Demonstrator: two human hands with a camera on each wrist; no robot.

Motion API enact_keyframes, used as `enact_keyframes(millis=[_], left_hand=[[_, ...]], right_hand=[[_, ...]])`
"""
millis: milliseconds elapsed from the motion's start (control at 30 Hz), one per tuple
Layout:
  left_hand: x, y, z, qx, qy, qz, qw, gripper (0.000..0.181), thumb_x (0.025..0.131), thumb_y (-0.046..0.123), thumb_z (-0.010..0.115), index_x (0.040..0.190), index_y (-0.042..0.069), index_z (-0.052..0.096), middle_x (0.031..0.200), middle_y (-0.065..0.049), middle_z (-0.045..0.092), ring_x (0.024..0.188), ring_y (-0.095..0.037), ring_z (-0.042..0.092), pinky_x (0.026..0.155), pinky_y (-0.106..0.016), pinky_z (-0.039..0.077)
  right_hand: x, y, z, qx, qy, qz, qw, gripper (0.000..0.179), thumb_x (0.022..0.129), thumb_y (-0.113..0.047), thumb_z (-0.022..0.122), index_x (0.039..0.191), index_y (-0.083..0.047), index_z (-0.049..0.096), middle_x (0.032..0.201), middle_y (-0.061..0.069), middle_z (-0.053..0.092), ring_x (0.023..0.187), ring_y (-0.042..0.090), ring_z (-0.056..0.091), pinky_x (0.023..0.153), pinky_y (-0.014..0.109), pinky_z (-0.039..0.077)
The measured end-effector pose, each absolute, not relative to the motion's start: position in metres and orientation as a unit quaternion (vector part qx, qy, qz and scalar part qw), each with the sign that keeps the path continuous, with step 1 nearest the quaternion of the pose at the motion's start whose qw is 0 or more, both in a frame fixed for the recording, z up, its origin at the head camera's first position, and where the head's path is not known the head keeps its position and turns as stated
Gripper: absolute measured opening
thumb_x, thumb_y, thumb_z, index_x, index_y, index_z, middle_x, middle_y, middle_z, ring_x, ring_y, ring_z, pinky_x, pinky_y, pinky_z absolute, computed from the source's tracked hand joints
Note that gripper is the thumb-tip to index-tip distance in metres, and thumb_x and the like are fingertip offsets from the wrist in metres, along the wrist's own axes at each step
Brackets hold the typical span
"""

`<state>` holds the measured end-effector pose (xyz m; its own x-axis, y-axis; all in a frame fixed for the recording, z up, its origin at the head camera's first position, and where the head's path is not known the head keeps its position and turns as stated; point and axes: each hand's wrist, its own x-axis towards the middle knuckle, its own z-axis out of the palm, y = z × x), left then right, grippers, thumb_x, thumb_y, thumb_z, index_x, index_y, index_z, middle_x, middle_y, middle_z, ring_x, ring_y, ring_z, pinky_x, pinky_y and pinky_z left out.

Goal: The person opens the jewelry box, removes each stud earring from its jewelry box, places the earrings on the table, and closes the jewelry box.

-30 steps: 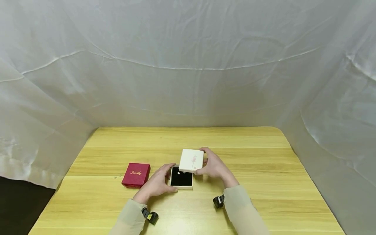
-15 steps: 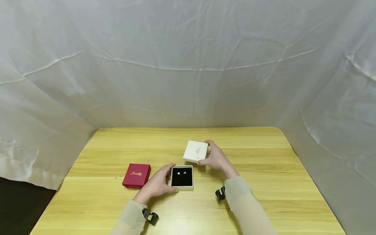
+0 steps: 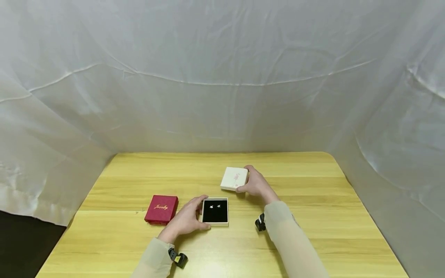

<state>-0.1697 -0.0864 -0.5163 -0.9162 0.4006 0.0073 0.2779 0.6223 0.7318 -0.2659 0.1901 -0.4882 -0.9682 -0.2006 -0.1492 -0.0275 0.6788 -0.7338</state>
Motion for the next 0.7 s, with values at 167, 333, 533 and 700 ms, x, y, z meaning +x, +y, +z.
enact_keyframes(millis=[167,333,533,700], left_hand=[[-0.171,-0.085,-0.516,0.19,0.898,0.389,0.08,0.093,0.065,0.023,0.091,0.143,0.003,0.044,0.094,0.0,0.051,0.083,-0.014,0.05,0.077,-0.032,0.044],[-0.173,-0.084,-0.516,0.193,0.899,0.384,0.082,0.094,0.065,0.023,0.091,0.143,0.004,0.044,0.092,0.001,0.051,0.082,-0.014,0.05,0.077,-0.032,0.044],[-0.173,-0.082,-0.516,0.192,0.897,0.389,0.084,0.094,0.065,0.022,0.091,0.143,0.004,0.044,0.091,0.0,0.051,0.081,-0.014,0.05,0.075,-0.031,0.043],[-0.174,-0.082,-0.517,0.192,0.897,0.39,0.082,0.094,0.064,0.022,0.092,0.143,0.004,0.044,0.09,0.0,0.051,0.081,-0.015,0.05,0.075,-0.031,0.043]], right_hand=[[-0.271,0.195,-0.494,-0.076,0.918,-0.375,0.107,0.093,0.066,-0.017,0.091,0.14,0.004,0.038,0.13,0.023,0.052,0.113,0.035,0.054,0.099,0.05,0.042],[-0.274,0.199,-0.496,-0.089,0.925,-0.355,0.097,0.093,0.065,-0.016,0.092,0.139,0.007,0.041,0.139,0.023,0.037,0.11,0.035,0.051,0.1,0.048,0.041],[-0.278,0.203,-0.496,-0.089,0.925,-0.352,0.11,0.095,0.07,-0.016,0.088,0.146,0.005,0.036,0.139,0.024,0.041,0.108,0.034,0.055,0.097,0.049,0.045],[-0.283,0.203,-0.497,-0.092,0.924,-0.354,0.107,0.092,0.072,-0.01,0.086,0.146,0.006,0.034,0.135,0.027,0.047,0.112,0.037,0.054,0.1,0.052,0.041]])
